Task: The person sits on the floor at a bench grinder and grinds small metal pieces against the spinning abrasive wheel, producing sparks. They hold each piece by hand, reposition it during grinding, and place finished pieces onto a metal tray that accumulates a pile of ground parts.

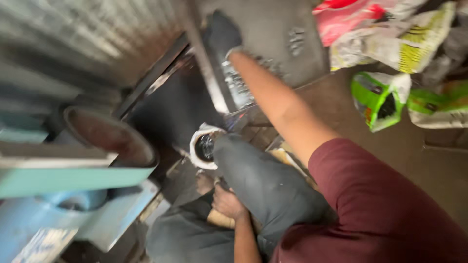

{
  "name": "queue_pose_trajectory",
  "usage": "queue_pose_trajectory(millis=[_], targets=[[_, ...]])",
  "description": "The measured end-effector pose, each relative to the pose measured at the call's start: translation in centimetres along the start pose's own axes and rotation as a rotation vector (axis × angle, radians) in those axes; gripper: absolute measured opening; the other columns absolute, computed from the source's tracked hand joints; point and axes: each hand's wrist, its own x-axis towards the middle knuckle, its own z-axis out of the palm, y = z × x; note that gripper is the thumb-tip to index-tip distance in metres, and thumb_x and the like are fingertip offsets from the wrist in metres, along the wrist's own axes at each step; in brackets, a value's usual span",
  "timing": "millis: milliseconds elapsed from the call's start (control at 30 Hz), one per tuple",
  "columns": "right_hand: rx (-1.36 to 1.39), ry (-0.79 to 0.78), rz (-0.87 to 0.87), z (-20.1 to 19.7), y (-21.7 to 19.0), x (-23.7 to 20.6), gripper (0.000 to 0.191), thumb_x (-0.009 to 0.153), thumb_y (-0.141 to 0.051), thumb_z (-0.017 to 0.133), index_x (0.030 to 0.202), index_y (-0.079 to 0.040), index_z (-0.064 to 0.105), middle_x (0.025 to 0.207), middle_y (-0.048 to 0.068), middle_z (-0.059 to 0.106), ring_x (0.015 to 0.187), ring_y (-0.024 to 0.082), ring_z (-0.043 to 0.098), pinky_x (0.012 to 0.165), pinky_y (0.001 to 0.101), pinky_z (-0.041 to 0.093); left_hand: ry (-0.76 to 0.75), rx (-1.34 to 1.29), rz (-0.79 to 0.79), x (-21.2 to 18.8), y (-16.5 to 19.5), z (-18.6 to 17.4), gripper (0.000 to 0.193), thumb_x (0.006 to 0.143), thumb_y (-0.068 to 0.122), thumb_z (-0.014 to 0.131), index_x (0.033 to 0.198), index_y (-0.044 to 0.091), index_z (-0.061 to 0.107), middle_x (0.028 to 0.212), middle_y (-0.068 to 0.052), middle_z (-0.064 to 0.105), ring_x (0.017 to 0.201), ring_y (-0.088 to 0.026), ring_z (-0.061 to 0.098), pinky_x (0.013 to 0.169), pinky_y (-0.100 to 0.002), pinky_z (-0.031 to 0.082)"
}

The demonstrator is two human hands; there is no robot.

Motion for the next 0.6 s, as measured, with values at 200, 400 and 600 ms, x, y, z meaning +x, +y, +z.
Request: queue_pose_trajectory(millis=[200,400,600], targets=[[0.05,-0.396,0.034,-6.7,3.5,-6.2,0.013,0.085,-0.015,0.062,0.093,-0.01,0.07,0.097,0.017,0.066,0.093,0.04,0.064,0.086,0.0528,0.048,0.034,-0.005,0.043,0.2,0.6,-0.8,0.052,0.085,0.031,0.067,0.134,0.013,0.063,0.102,-0.015,0.072,0.096,-0.033,0.066,0.082,-0.047,0.044],[0.246,-0.383,-0.018,-11.9,7.2,-8.2,0.024,0.089,-0.023,0.063,0.105,-0.006,0.071,0.106,0.019,0.069,0.1,0.039,0.065,0.09,0.0494,0.049,-0.09,0.038,-0.058,0.5,1.1,-1.7,0.053,0.084,0.029,0.07,0.136,0.018,0.062,0.104,-0.013,0.073,0.095,-0.031,0.067,0.085,-0.046,0.045],[-0.085,-0.315,0.286,-12.7,11.6,-7.3,0.055,0.088,-0.041,0.074,0.121,0.002,0.064,0.115,0.03,0.063,0.108,0.046,0.057,0.094,0.0509,0.045,-0.052,0.027,-0.024,0.8,0.7,-0.8,0.053,0.08,0.024,0.073,0.131,0.015,0.062,0.11,-0.008,0.072,0.103,-0.027,0.067,0.084,-0.045,0.046]])
